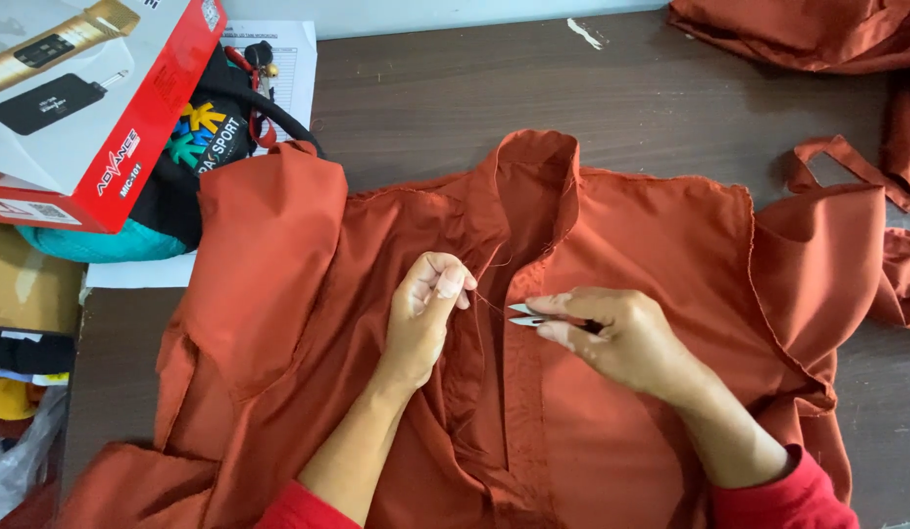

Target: Trimming excess loose threads from a brown garment using thread nippers.

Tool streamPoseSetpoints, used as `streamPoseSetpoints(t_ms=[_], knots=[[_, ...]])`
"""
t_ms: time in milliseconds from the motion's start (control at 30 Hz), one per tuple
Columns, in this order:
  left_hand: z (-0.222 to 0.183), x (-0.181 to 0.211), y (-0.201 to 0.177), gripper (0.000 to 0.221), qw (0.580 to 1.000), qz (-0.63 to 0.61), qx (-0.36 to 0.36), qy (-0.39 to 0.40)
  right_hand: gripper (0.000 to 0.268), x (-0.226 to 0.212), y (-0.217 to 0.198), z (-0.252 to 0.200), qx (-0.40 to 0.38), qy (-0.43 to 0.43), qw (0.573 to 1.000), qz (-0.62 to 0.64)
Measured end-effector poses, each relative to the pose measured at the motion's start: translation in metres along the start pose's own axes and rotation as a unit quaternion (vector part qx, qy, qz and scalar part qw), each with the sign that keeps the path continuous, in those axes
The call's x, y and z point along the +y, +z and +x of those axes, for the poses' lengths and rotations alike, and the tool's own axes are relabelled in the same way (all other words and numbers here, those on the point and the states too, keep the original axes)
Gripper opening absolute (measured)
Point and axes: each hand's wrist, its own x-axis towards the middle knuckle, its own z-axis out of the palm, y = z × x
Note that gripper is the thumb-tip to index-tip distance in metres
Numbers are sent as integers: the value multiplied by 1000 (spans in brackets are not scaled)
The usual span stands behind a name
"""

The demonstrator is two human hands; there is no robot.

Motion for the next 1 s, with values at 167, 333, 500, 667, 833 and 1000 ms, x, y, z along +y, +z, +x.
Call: streamPoseSetpoints(t_ms=[167, 333, 500, 667, 833, 1000], knots=[[0, 1, 1, 16, 1000, 1, -4, 4, 20, 10, 15, -4, 19, -7, 999, -29], [-1, 2, 2, 16, 1000, 0, -4, -5, 13, -2, 14, -2, 44, -37, 995, -81], [0, 0, -1, 17, 1000, 10, -9, -1, 10, -7, 11, -2, 43, -37, 995, -86], [-1, 7, 1, 17, 1000, -3, 18, 10, 11, -8, 11, -2, 43, -32, 995, -82], [-7, 44, 14, 17, 995, 30, -24, 97, 22, 0, 8, -2, 10, 68, 997, -44], [-6, 24, 8, 13, 991, 35, -79, 100, 24, -5, 2, 1, 1, 107, 994, -24]])
